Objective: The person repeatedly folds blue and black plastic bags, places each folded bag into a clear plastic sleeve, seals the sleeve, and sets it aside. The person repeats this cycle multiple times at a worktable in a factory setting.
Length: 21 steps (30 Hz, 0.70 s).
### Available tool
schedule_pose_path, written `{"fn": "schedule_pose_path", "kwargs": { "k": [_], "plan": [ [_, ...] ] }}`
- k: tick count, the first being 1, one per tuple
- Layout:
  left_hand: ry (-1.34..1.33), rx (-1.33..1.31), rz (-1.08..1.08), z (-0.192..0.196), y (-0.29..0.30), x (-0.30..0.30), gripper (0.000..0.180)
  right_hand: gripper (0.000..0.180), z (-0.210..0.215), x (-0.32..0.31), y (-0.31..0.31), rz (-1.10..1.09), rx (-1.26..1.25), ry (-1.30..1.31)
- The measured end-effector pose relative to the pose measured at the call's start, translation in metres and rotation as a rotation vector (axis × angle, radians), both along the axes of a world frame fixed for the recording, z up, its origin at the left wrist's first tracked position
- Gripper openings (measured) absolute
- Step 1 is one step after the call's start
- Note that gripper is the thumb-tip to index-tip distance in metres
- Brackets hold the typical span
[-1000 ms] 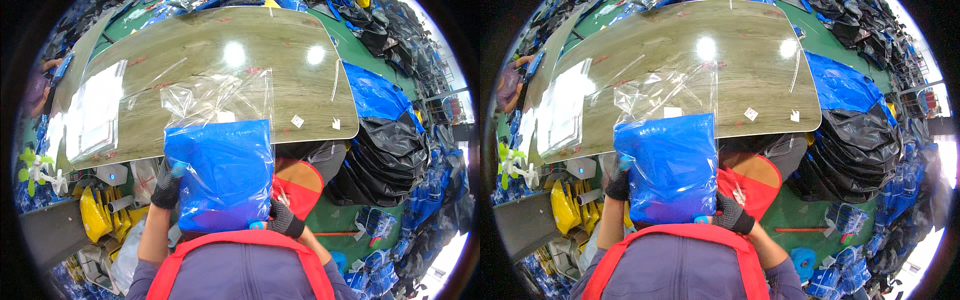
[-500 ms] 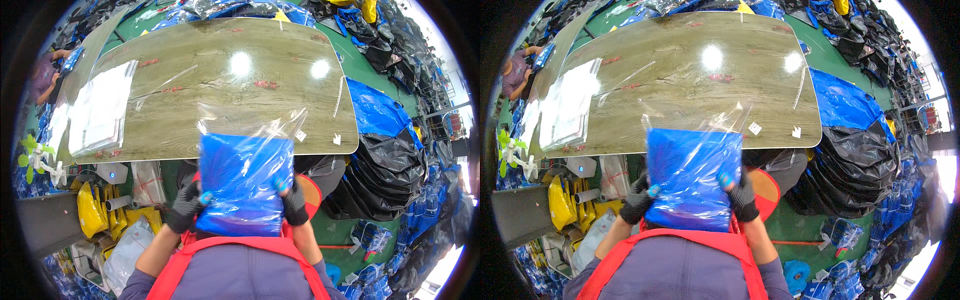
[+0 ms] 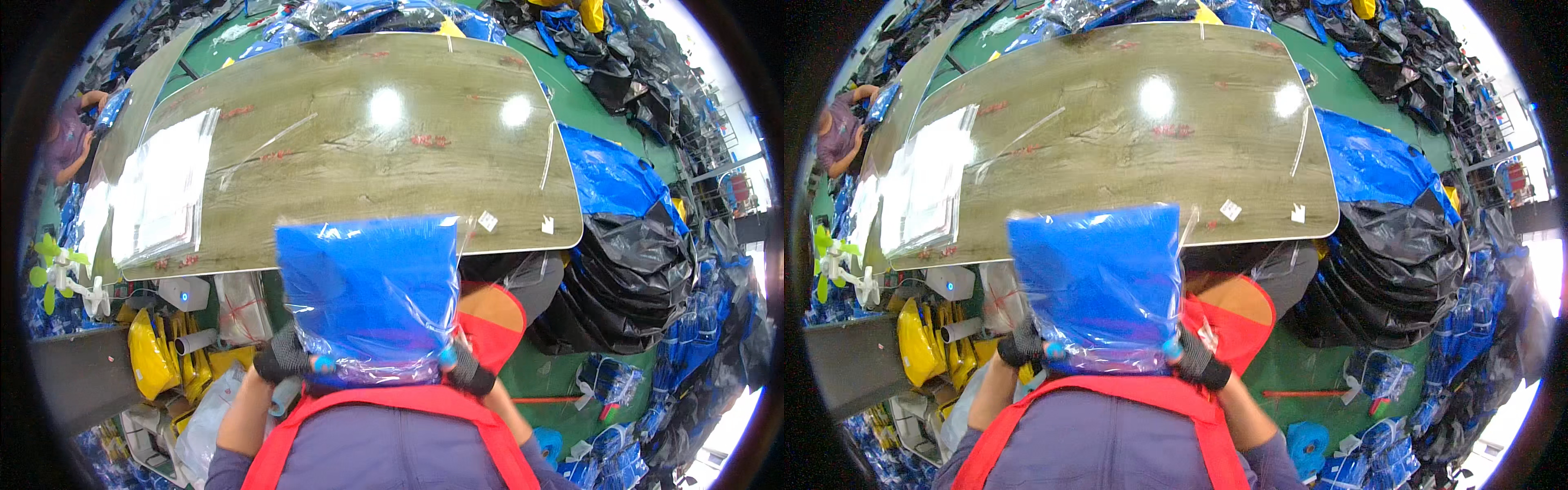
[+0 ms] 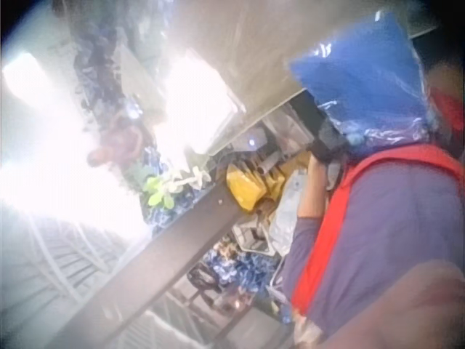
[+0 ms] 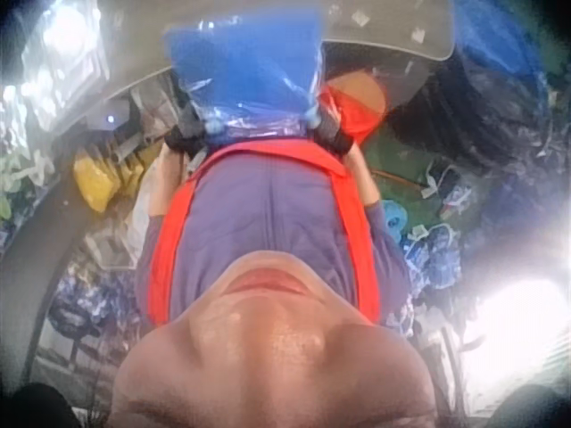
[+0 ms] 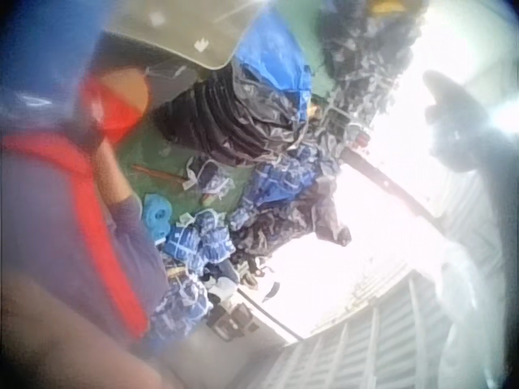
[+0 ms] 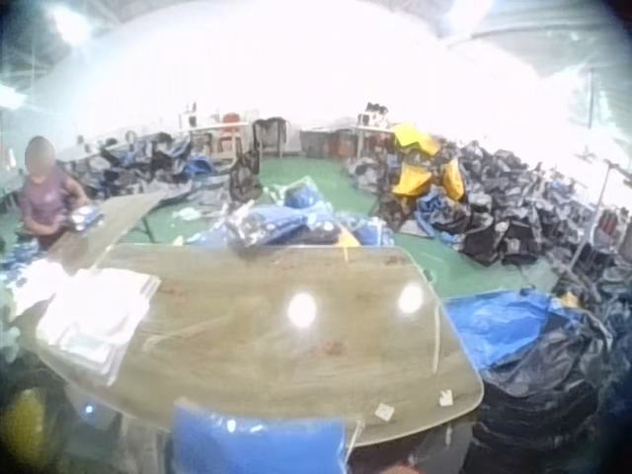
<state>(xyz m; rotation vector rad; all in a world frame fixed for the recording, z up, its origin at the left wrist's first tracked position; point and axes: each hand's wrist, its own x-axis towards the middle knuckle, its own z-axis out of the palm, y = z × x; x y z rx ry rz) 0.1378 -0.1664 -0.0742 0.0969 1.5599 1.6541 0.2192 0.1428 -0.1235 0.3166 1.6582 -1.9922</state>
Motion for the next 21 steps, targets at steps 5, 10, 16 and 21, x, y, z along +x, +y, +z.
{"fn": "schedule_pose_path", "kwargs": {
  "k": [5,10,16,21],
  "plan": [
    [1.215,-0.229,-0.232,0.032,0.008,-0.065,0.044,0.057,-0.024,-0.092,0.026,-0.017,-0.662,0.111],
    [1.569,-0.612,0.108,0.056,0.032,-0.09,0.049,0.054,0.019,-0.174,0.03,-0.212,-0.466,0.342],
    [0.926,0.173,0.408,0.04,0.038,-0.116,0.078,0.052,0.08,-0.177,0.007,-0.192,-0.03,0.707],
    [0.57,0.207,0.578,0.006,0.033,-0.109,0.03,0.05,0.065,-0.154,0.008,-0.121,-0.019,0.804]
  ]
}}
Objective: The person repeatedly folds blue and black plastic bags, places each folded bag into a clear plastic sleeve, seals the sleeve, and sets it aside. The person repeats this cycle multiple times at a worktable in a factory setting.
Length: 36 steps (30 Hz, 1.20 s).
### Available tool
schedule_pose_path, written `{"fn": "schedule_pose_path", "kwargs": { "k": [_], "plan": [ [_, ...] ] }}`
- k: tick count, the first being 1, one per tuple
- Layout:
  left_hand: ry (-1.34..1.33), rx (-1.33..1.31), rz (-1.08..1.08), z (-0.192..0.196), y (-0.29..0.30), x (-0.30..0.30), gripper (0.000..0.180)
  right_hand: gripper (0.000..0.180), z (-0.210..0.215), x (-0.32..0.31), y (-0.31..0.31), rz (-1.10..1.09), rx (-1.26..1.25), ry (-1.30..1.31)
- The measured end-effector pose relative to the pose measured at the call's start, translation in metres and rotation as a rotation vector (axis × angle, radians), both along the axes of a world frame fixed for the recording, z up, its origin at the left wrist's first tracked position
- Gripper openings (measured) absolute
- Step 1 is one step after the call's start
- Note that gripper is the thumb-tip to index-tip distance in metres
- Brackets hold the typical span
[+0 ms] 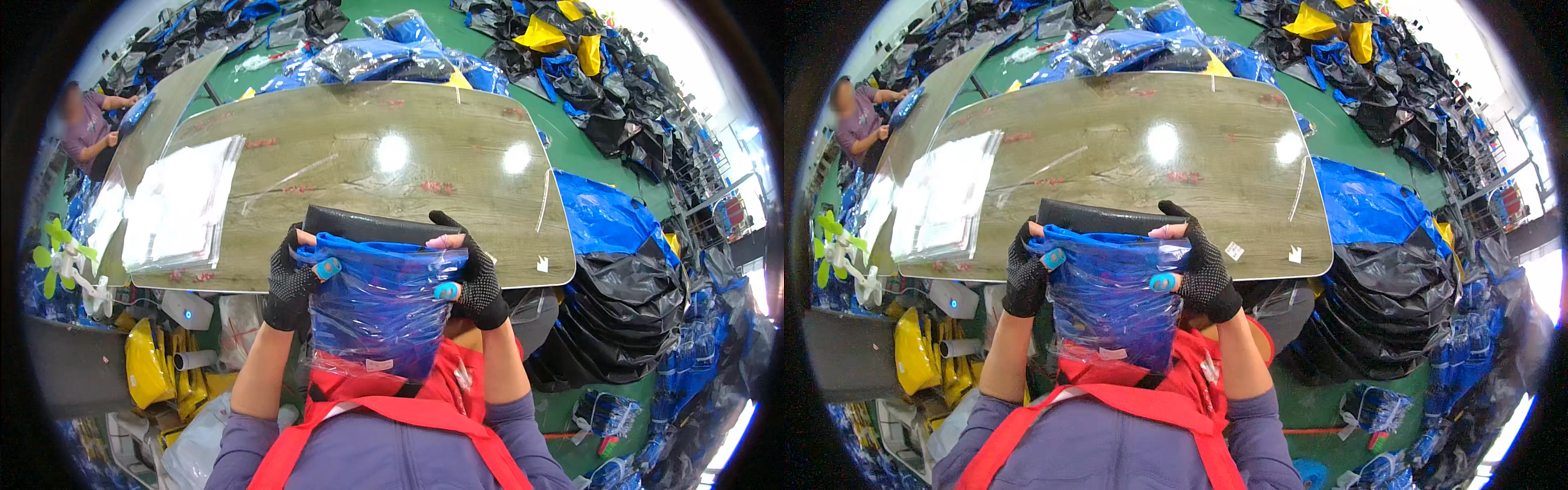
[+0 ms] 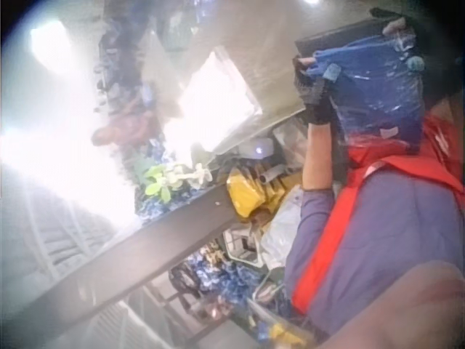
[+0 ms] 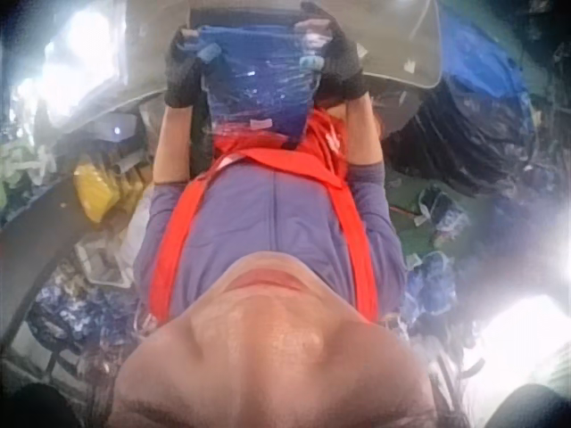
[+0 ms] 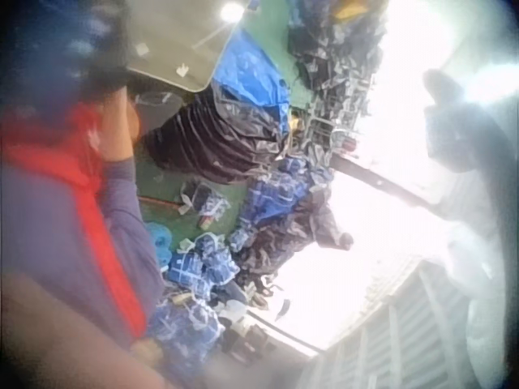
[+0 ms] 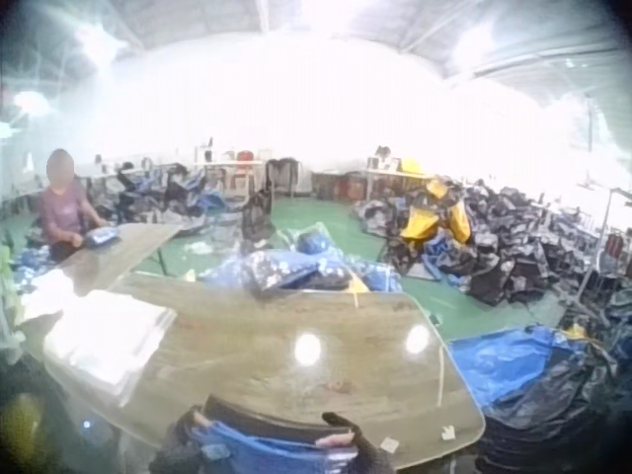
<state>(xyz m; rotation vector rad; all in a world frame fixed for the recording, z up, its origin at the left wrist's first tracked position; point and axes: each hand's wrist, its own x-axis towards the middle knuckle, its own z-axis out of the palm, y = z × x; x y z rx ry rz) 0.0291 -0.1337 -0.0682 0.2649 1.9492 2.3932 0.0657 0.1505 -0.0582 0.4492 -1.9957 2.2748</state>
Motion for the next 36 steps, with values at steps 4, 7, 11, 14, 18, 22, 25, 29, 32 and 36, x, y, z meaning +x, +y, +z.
{"fn": "schedule_pose_path", "kwargs": {
  "k": [4,7,11,14,18,22,25,29,32,36],
  "plan": [
    [0.116,-0.213,0.087,-0.01,0.003,0.021,0.023,0.029,-0.005,0.016,0.0,-0.159,0.016,-0.077],
    [0.093,0.057,-0.053,-0.004,0.003,0.026,0.028,0.024,0.0,0.02,-0.004,-0.213,0.053,-0.044],
    [-0.033,-0.077,-0.013,0.016,-0.007,0.017,0.028,0.018,0.007,0.019,-0.007,-0.247,0.285,0.076],
    [0.168,-0.211,0.004,0.031,-0.012,0.007,0.026,0.016,0.007,0.017,-0.01,-0.347,0.423,0.132],
    [0.221,-0.254,-0.029,0.048,-0.008,-0.009,0.028,0.02,0.015,0.013,-0.007,-0.437,0.312,-0.057],
    [0.126,-0.352,-0.074,0.074,0.015,-0.039,0.035,0.028,0.025,-0.02,-0.002,-0.285,0.3,-0.166],
    [0.187,-0.501,-0.068,0.106,0.048,-0.058,0.035,0.03,0.014,-0.075,-0.01,-0.097,0.182,-0.22],
    [0.198,-0.215,-0.393,0.156,0.1,-0.048,0.026,0.027,-0.024,-0.133,-0.051,0.001,-0.511,-0.307],
    [0.532,-0.409,-0.376,0.176,0.097,-0.05,0.04,0.042,-0.025,-0.143,-0.076,0.372,-0.88,-0.159],
    [0.3,-0.717,0.15,0.151,0.036,-0.055,0.08,0.049,0.007,-0.136,-0.102,0.7,-1.033,-0.22]
  ]
}}
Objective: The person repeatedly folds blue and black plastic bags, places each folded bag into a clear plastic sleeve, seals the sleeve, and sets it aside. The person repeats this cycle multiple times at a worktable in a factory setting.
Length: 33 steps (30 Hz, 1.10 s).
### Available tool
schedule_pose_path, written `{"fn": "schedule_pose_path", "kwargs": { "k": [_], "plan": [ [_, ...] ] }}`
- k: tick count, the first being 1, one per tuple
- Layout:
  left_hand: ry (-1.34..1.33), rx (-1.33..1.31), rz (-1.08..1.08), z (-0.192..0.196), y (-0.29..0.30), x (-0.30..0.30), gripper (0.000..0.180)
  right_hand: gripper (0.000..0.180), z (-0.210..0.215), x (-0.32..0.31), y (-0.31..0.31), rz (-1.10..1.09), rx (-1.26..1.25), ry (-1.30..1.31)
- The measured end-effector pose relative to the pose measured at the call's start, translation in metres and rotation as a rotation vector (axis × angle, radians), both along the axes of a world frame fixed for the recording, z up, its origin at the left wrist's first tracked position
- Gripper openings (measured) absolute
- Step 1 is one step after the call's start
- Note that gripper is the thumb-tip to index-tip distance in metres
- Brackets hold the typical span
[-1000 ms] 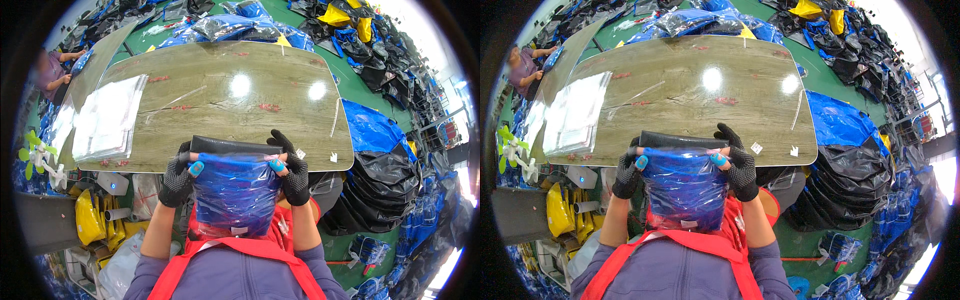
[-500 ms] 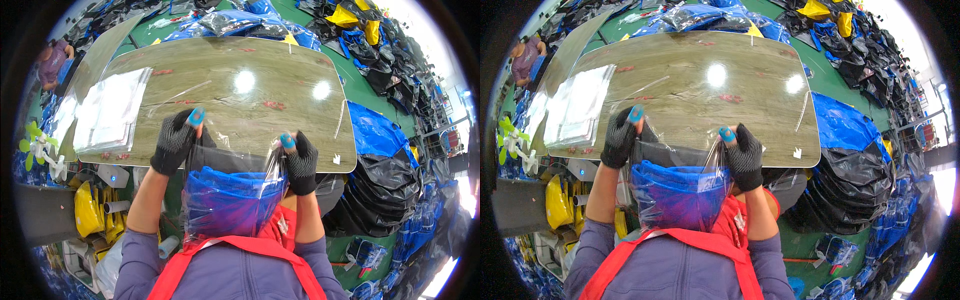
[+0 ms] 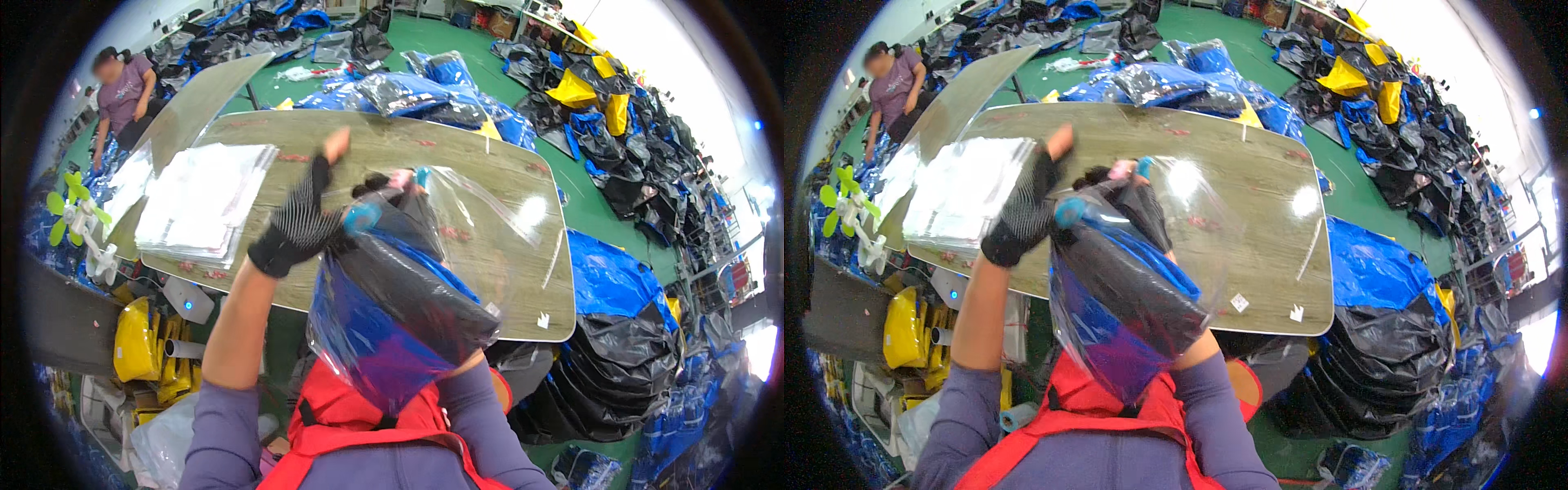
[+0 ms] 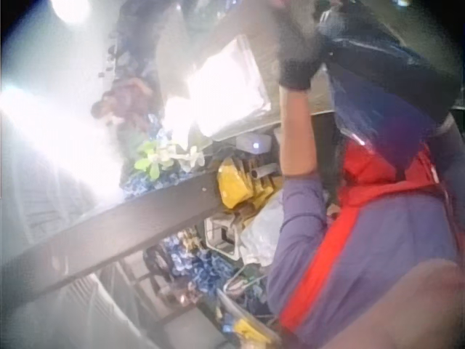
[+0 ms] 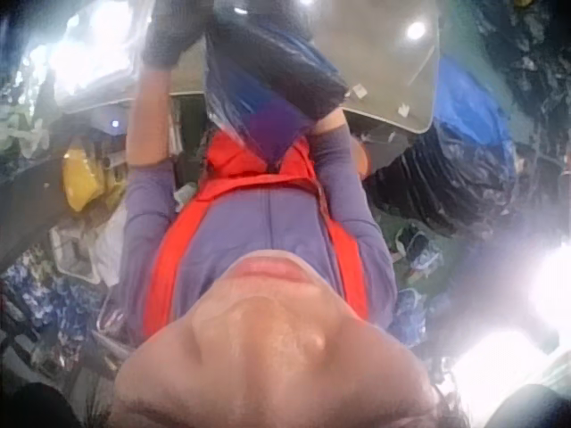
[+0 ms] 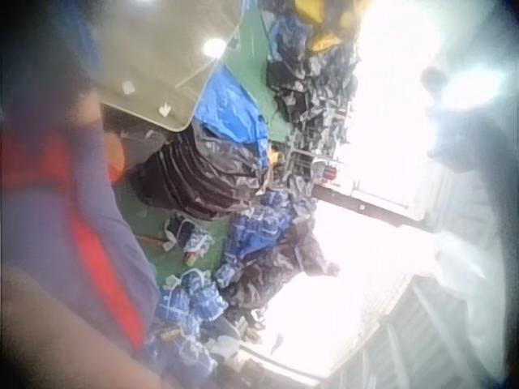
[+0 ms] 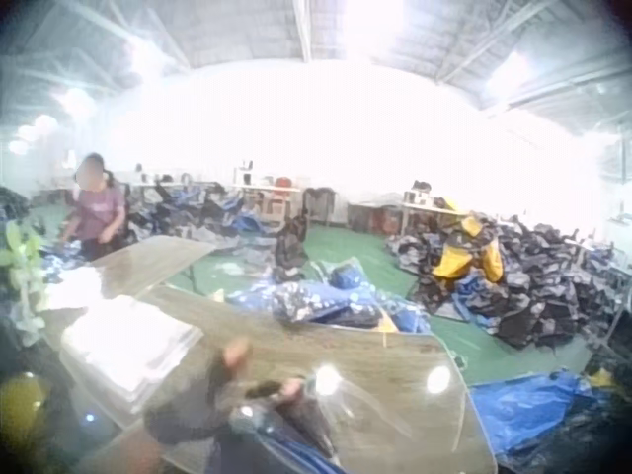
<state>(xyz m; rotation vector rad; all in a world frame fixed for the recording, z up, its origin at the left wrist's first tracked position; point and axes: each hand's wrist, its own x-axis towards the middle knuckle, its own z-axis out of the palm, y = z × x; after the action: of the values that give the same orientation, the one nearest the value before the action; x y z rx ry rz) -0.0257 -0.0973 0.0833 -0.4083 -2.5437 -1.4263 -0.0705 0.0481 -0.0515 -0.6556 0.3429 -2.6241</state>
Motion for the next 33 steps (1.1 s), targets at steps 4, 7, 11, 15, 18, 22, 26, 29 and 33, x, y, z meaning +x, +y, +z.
{"fn": "schedule_pose_path", "kwargs": {
  "k": [4,7,11,15,18,22,26,29,33],
  "plan": [
    [-0.683,0.613,-0.285,-0.086,-0.048,0.035,0.058,0.037,0.007,0.006,0.003,-0.407,0.806,0.139],
    [-0.691,0.8,-0.028,-0.127,-0.065,0.06,0.048,0.04,-0.022,0.033,0.037,-0.305,1.308,0.143],
    [-0.578,0.778,0.014,-0.131,-0.061,0.07,0.041,0.053,-0.054,0.073,0.081,0.055,0.787,-0.278],
    [-0.553,0.657,0.091,-0.122,-0.051,0.068,0.044,0.058,-0.049,0.089,0.095,-0.218,0.857,-0.208],
    [-0.681,0.691,0.006,-0.132,-0.051,0.064,0.035,0.038,-0.039,0.087,0.085,-0.404,1.218,-0.036],
    [-0.681,0.575,0.079,-0.161,-0.055,0.05,0.022,0.026,-0.042,0.086,0.06,-0.841,1.255,-0.138],
    [-0.453,0.443,0.144,-0.18,-0.056,0.036,0.022,0.029,-0.061,0.08,0.045,-0.912,1.271,-0.291],
    [-0.597,0.693,-0.053,-0.181,-0.059,0.023,0.033,0.041,-0.072,0.065,0.057,-0.832,1.297,-0.206],
    [-0.687,0.918,-0.177,-0.167,-0.068,0.0,0.043,0.03,-0.062,0.049,0.085,-0.635,1.089,-0.256]
  ]
}}
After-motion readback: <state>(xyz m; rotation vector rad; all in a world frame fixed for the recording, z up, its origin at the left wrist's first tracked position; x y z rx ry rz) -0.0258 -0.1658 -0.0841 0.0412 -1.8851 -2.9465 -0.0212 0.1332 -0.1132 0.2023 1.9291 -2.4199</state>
